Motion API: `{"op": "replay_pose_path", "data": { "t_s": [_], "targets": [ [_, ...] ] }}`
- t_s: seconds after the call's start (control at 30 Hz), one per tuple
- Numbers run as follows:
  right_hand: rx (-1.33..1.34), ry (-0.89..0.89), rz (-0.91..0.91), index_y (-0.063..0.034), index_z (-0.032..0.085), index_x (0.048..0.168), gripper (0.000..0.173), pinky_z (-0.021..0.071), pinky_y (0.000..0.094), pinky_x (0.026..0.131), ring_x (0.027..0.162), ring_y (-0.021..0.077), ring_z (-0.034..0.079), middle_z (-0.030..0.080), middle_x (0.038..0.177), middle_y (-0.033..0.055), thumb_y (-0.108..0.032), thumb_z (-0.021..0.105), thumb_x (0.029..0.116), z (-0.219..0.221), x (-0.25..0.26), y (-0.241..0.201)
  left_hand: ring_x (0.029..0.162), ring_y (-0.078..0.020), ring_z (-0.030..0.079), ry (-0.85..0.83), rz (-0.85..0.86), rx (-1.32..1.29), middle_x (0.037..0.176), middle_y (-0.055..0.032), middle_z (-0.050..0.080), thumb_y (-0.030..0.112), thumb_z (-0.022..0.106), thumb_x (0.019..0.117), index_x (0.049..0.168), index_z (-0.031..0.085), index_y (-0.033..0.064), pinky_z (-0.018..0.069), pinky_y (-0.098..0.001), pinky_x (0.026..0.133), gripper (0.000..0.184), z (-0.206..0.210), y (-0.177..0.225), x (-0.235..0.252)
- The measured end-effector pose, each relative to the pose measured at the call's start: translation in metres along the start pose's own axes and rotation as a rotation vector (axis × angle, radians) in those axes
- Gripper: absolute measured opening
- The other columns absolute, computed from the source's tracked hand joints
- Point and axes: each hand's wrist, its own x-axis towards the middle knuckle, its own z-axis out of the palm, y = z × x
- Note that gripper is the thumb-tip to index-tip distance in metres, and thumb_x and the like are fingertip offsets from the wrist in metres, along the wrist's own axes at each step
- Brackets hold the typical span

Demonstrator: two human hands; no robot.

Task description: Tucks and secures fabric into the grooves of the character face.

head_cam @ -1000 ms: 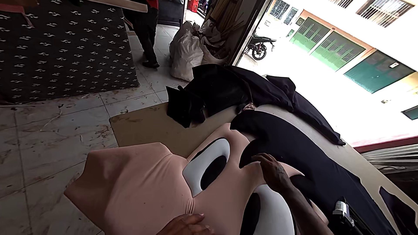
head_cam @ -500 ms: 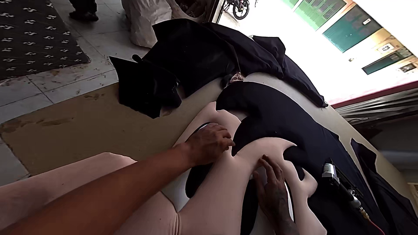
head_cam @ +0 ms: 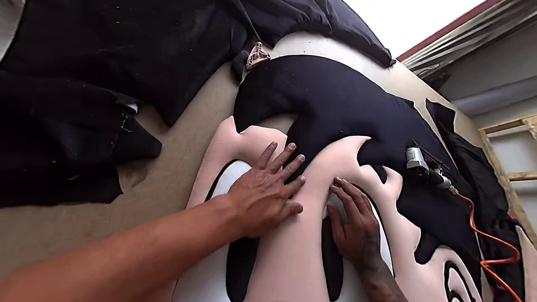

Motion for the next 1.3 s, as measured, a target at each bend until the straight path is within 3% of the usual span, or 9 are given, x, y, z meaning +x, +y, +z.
{"op": "replay_pose_path", "data": {
  "t_s": [0.17,0.3,0.4,0.53,0.6,0.73,0.83,1.03,1.3],
  "targets": [
    [0.011,-0.004,0.008,-0.0153,0.073,0.126,0.036,0.0499,0.0417,0.111,0.136,0.0228,0.056,0.065,0.14,0.0039,-0.033,0.054,0.1012,0.0,0.001,0.0,0.158,-0.0186,0.022,0.176,-0.163,-0.488,0.162,0.0072,0.042,0.053,0.036,0.1072,0.115,0.077,0.0297,0.0208,-0.0491,0.129,0.047,-0.013,-0.007,-0.024],
    [0.009,-0.001,0.017,-0.0153,0.073,0.126,0.036,0.0506,0.0417,0.109,0.133,0.0229,0.058,0.066,0.139,0.0036,-0.032,0.054,0.1009,0.001,0.001,0.0,0.151,-0.0269,0.037,0.279,-0.219,-0.304,0.156,-0.0001,0.051,0.032,0.044,0.1031,0.125,0.074,0.0287,0.0305,-0.0534,0.123,0.038,-0.017,-0.018,-0.007],
    [0.001,0.0,0.018,-0.0153,0.074,0.125,0.036,0.0511,0.0411,0.108,0.132,0.0221,0.059,0.066,0.138,0.0035,-0.033,0.053,0.1009,0.001,0.002,0.0,0.089,-0.0103,0.063,0.057,-0.287,-0.423,0.099,0.006,0.066,0.032,0.044,0.1053,0.131,0.07,0.0292,0.0547,-0.0349,0.076,0.037,-0.032,-0.002,0.013],
    [0.005,0.001,0.023,-0.0151,0.074,0.125,0.036,0.0509,0.041,0.107,0.131,0.0221,0.059,0.066,0.138,0.0033,-0.03,0.051,0.1013,0.002,0.002,0.0,0.05,-0.0097,0.049,-0.48,-0.454,-1.258,0.065,-0.002,0.057,0.045,0.034,0.1119,0.127,0.064,0.0135,0.04,-0.0241,0.049,0.046,-0.045,-0.007,0.028],
    [0.011,0.002,0.026,-0.015,0.074,0.125,0.036,0.0505,0.0411,0.108,0.132,0.0221,0.059,0.066,0.138,0.0031,-0.03,0.051,0.1012,0.002,0.002,0.001,0.044,-0.0073,0.041,-0.558,-0.548,-1.483,0.065,-0.0023,0.055,0.047,0.034,0.1116,0.143,0.056,0.0194,0.0319,-0.0198,0.042,0.047,-0.045,-0.009,0.019],
    [0.021,0.007,0.031,-0.0152,0.073,0.126,0.036,0.0498,0.0413,0.109,0.133,0.022,0.058,0.066,0.14,0.0028,-0.029,0.051,0.1015,0.003,0.001,0.001,0.044,-0.0073,0.039,-0.639,-0.581,-1.583,0.071,-0.0021,0.058,0.041,0.034,0.1129,0.16,0.036,0.0297,0.0308,-0.0196,0.041,0.049,-0.045,-0.008,0.001],
    [0.022,0.008,0.036,-0.016,0.073,0.126,0.037,0.05,0.0404,0.109,0.133,0.0216,0.058,0.066,0.139,0.0023,-0.029,0.05,0.1011,0.003,0.001,0.002,0.044,-0.0075,0.042,-0.608,-0.54,-1.52,0.073,-0.0024,0.062,0.037,0.036,0.1129,0.155,0.045,0.024,0.0333,-0.0199,0.042,0.046,-0.047,-0.011,-0.007],
    [0.038,0.019,0.045,-0.016,0.074,0.125,0.036,0.0508,0.0405,0.108,0.132,0.0222,0.059,0.066,0.139,0.0028,-0.03,0.05,0.1013,0.004,0.001,0.004,0.071,-0.0087,0.064,-0.345,-0.365,-0.596,0.083,0.0064,0.069,0.048,0.031,0.1095,0.14,0.061,0.0414,0.053,-0.0351,0.066,0.043,-0.042,-0.004,-0.02],
    [0.042,0.024,0.045,-0.0167,0.074,0.126,0.037,0.051,0.0395,0.107,0.131,0.0217,0.06,0.066,0.138,0.0028,-0.03,0.05,0.1016,0.004,0.001,0.005,0.076,-0.024,0.068,-0.564,-0.303,-0.7,0.088,-0.0086,0.069,0.042,0.028,0.1112,0.165,0.028,0.0253,0.0573,-0.0452,0.075,0.056,-0.046,0.021,-0.012]
  ]
}}
